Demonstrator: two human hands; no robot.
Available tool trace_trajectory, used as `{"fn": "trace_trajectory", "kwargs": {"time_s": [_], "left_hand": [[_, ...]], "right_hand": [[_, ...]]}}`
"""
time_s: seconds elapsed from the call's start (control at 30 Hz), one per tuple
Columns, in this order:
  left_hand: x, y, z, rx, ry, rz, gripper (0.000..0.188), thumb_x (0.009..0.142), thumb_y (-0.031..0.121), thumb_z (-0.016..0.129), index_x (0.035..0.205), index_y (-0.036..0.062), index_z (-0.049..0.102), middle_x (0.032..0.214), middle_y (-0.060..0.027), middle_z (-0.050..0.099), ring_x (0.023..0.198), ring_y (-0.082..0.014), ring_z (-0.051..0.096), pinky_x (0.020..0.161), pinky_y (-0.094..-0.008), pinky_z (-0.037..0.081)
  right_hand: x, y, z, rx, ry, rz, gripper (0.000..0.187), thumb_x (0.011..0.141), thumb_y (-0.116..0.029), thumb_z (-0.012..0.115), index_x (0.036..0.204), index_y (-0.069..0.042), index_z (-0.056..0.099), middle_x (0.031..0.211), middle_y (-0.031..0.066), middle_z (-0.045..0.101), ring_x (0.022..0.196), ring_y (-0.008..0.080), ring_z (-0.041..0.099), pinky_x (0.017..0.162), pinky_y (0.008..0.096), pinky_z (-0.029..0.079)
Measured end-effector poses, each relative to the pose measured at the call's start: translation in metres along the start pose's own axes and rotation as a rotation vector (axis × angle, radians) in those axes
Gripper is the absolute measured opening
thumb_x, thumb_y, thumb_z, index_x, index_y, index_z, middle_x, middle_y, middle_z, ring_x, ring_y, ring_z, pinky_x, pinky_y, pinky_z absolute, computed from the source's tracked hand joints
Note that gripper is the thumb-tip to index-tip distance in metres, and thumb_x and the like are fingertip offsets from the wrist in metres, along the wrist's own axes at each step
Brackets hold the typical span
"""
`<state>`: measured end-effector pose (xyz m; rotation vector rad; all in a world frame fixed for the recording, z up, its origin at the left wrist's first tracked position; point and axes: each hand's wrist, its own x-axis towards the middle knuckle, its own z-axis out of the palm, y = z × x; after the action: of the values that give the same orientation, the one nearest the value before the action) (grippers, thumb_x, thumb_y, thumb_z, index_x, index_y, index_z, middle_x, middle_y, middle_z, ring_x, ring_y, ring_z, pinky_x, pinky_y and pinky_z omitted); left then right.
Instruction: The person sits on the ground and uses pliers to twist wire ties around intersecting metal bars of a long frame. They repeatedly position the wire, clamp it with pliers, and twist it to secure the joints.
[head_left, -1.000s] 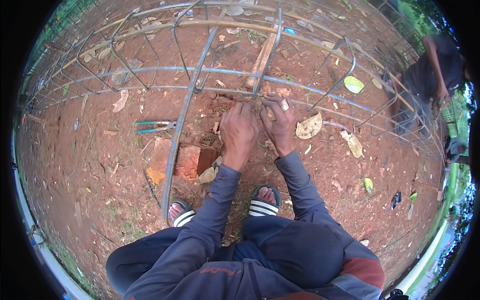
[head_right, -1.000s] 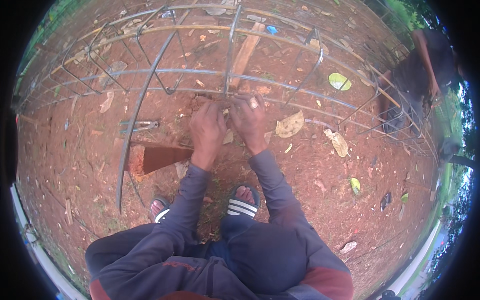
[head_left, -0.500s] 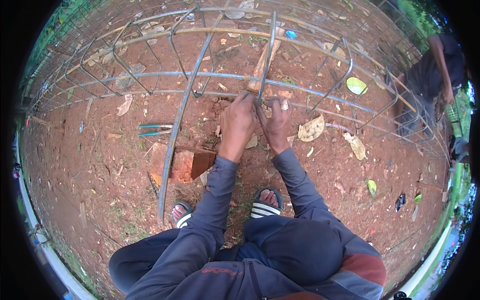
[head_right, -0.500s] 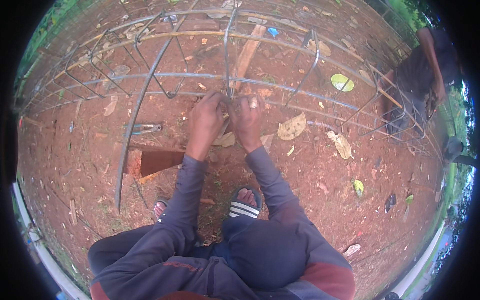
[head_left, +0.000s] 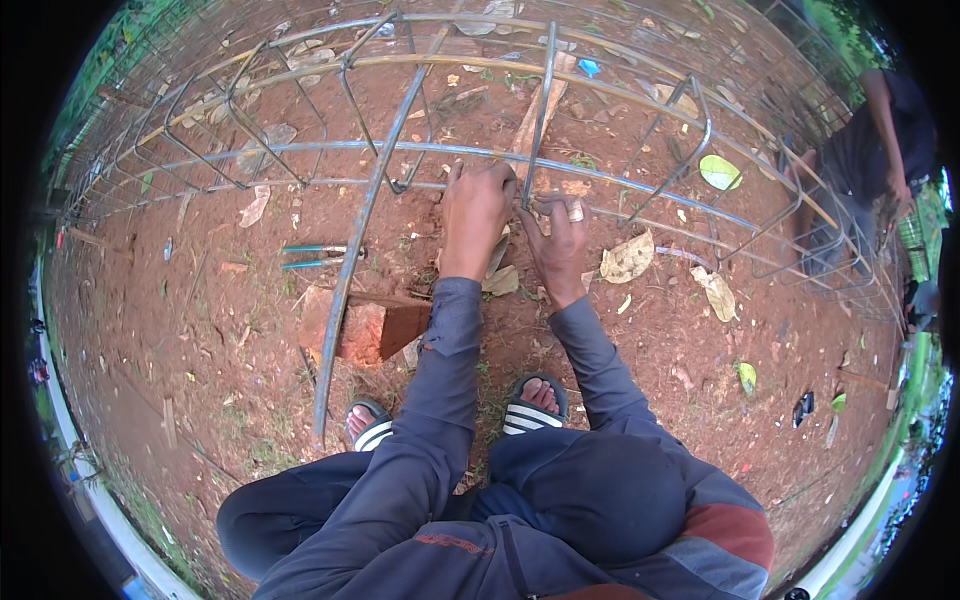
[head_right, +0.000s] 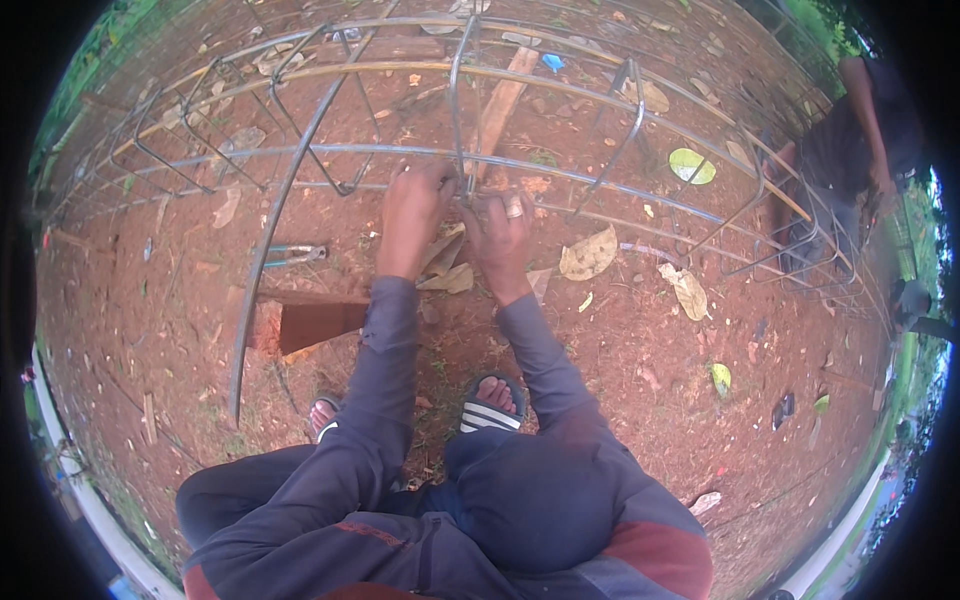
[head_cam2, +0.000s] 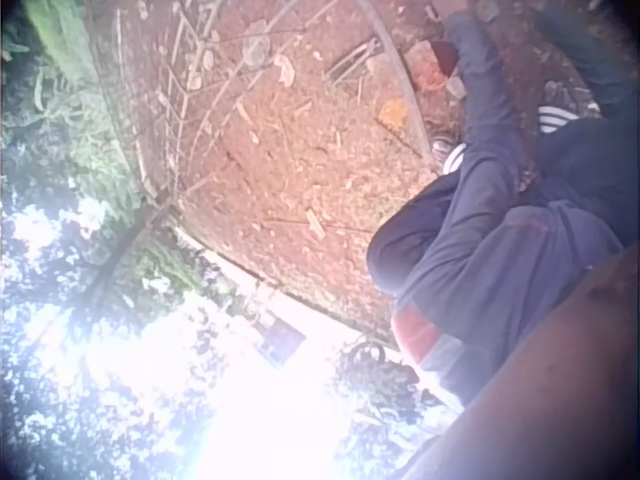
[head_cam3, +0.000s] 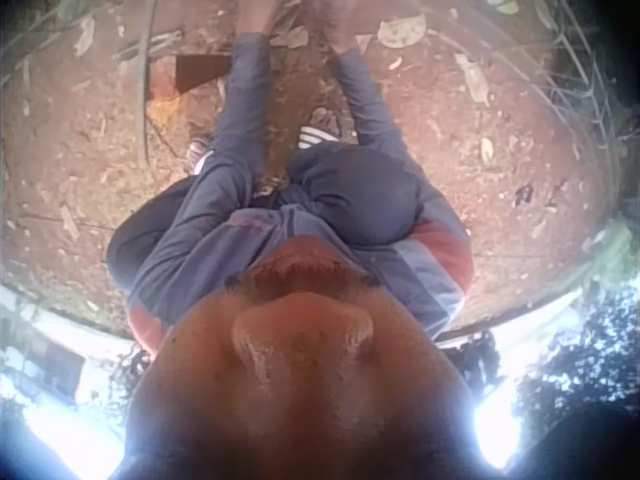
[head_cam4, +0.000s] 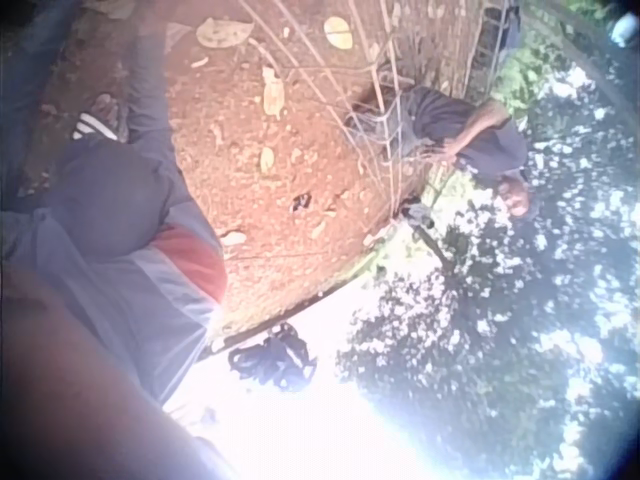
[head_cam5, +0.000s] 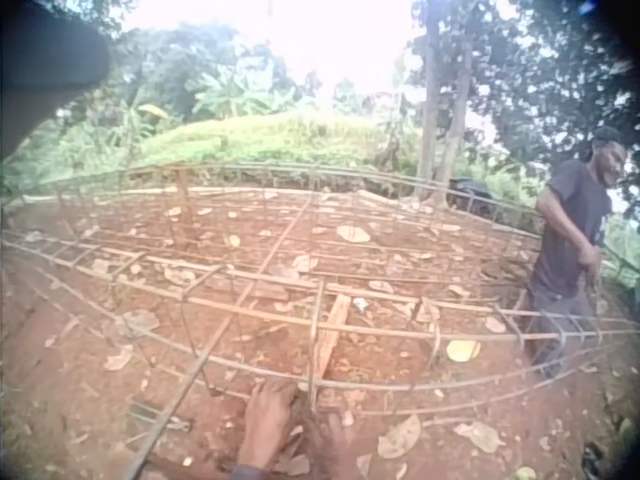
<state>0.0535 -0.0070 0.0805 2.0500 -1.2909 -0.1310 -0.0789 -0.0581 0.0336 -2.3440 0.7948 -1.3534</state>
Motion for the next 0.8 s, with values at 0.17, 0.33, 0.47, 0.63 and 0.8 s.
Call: {"fn": "trace_trajectory", "kwargs": {"time_s": [0.17,0.33,0.47,0.63,0.8], "left_hand": [[0.01,0.004,0.006,0.083,-0.193,-0.189,0.024,0.093,0.016,0.05,0.096,0.0002,0.068,0.094,-0.0265,0.073,0.097,-0.0422,0.07,0.112,-0.0654,0.032],[-0.02,0.011,0.008,-0.207,0.191,-0.154,0.015,0.089,0.002,0.051,0.093,0.0,0.066,0.091,-0.0195,0.073,0.093,-0.0411,0.069,0.1,-0.0537,0.046],[-0.064,0.01,0.033,-0.292,0.355,-0.236,0.026,0.086,-0.006,0.051,0.108,-0.001,0.065,0.108,-0.0186,0.069,0.107,-0.0386,0.064,0.095,-0.0458,0.05],[-0.062,-0.015,0.071,-0.537,0.429,-0.22,0.034,0.095,0.0,0.049,0.126,-0.0018,0.061,0.126,-0.021,0.064,0.118,-0.0413,0.061,0.102,-0.0441,0.048],[-0.06,-0.007,0.087,-0.693,0.277,-0.198,0.033,0.1,0.004,0.049,0.13,-0.0037,0.059,0.126,-0.0228,0.064,0.118,-0.0416,0.062,0.098,-0.0443,0.049]], "right_hand": [[-0.001,0.003,0.001,-0.007,-0.006,-0.016,0.022,0.083,-0.011,0.082,0.092,-0.002,0.065,0.087,0.0126,0.067,0.086,0.0359,0.065,0.102,0.0525,0.046],[0.003,-0.001,0.004,-0.041,-0.007,0.036,0.027,0.08,-0.015,0.084,0.093,-0.001,0.065,0.091,0.0159,0.065,0.092,0.04,0.063,0.101,0.0538,0.046],[0.001,-0.001,0.006,-0.107,0.022,0.053,0.031,0.079,-0.017,0.084,0.097,0.0,0.065,0.091,0.0178,0.063,0.097,0.042,0.061,0.1,0.0545,0.046],[-0.002,-0.002,0.012,-0.049,-0.005,0.114,0.033,0.078,-0.016,0.085,0.098,-0.001,0.064,0.091,0.0175,0.062,0.099,0.0426,0.061,0.099,0.0534,0.046],[-0.003,-0.002,0.012,-0.044,0.001,0.129,0.031,0.077,-0.016,0.086,0.092,-0.002,0.063,0.088,0.016,0.063,0.093,0.0404,0.061,0.098,0.0511,0.047]]}}
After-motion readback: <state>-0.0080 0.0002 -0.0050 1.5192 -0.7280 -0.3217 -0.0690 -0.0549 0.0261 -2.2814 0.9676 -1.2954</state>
